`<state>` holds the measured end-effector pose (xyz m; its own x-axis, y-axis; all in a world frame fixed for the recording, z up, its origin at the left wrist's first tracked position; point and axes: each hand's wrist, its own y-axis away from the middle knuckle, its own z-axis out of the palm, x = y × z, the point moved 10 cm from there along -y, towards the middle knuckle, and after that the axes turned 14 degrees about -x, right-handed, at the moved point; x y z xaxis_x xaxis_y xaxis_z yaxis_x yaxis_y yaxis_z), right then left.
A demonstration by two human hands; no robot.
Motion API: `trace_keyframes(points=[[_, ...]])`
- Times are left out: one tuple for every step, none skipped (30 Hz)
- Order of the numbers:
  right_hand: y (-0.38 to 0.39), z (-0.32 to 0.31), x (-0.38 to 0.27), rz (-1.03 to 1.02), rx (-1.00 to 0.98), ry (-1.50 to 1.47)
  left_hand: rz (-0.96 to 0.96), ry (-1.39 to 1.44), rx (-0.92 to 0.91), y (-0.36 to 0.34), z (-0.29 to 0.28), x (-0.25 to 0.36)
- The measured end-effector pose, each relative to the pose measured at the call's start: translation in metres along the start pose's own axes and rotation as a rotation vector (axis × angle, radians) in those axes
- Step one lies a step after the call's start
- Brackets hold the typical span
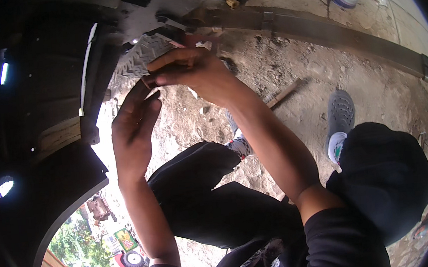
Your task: The person works under a vehicle, manipulating a metal beam and small components with both hands. They repeatedly insert and adjust small parts into the undercarriage, occasionally picking up and handling additional pieces from the ground.
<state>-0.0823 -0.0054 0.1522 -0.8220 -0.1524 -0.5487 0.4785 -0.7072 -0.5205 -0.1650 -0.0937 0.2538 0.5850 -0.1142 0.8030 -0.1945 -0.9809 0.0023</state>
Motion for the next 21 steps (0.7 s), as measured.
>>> trace_keyframes(points=[[0.0,0.006,-0.007,0.024,-0.02,0.047,-0.042,0.032,0.012,-0.002,-0.006,-0.007],[0.002,0.009,-0.011,0.051,-0.032,0.099,-0.084,0.073,0.02,-0.005,-0.009,-0.015],[0.001,0.009,-0.012,0.015,-0.042,0.054,-0.047,0.054,0.019,-0.009,-0.011,-0.011],[0.001,0.007,-0.014,0.001,-0.04,0.073,-0.009,0.035,0.017,-0.013,-0.013,-0.006],[0.003,0.003,-0.018,-0.011,-0.034,0.094,0.028,0.02,0.011,-0.016,-0.012,-0.003],[0.004,-0.001,-0.021,-0.024,-0.027,0.116,0.034,0.011,0.023,-0.015,-0.011,-0.003],[0.004,-0.001,-0.02,-0.01,-0.033,0.12,0.04,0.001,0.035,-0.014,-0.009,-0.002],[0.007,-0.002,-0.02,0.004,-0.034,0.127,0.047,-0.005,0.042,-0.014,-0.006,-0.002],[0.008,-0.003,-0.02,0.018,-0.034,0.134,0.072,-0.025,0.049,-0.014,-0.006,-0.001],[0.008,-0.001,-0.023,0.003,-0.059,0.116,0.058,-0.087,0.04,-0.014,-0.005,0.001],[0.008,0.001,-0.025,-0.006,-0.083,0.098,0.04,-0.146,0.032,-0.011,-0.007,0.002],[0.008,0.003,-0.027,-0.015,-0.107,0.08,0.022,-0.204,0.024,-0.01,-0.007,0.002],[0.009,0.001,-0.027,-0.014,-0.104,0.089,0.05,-0.245,0.053,-0.01,-0.008,0.003],[0.009,-0.002,-0.027,-0.015,-0.103,0.098,0.068,-0.296,0.054,-0.01,-0.007,0.004],[0.009,-0.003,-0.027,-0.015,-0.104,0.106,0.085,-0.347,0.055,-0.01,-0.007,0.005],[0.01,-0.004,-0.028,-0.037,-0.08,0.106,0.102,-0.398,0.057,-0.01,-0.007,0.007],[0.011,-0.006,-0.027,-0.058,-0.057,0.103,0.11,-0.436,0.069,-0.01,-0.008,0.01],[0.012,-0.007,-0.027,-0.079,-0.035,0.101,0.118,-0.473,0.082,-0.01,-0.007,0.014],[0.012,-0.008,-0.024,-0.084,-0.039,0.059,0.126,-0.51,0.095,-0.01,-0.007,0.018],[0.013,-0.008,-0.02,-0.088,-0.043,0.016,0.141,-0.535,0.108,-0.009,-0.008,0.021],[0.013,-0.008,-0.017,-0.092,-0.046,-0.026,0.156,-0.56,0.12,-0.008,-0.009,0.024]])
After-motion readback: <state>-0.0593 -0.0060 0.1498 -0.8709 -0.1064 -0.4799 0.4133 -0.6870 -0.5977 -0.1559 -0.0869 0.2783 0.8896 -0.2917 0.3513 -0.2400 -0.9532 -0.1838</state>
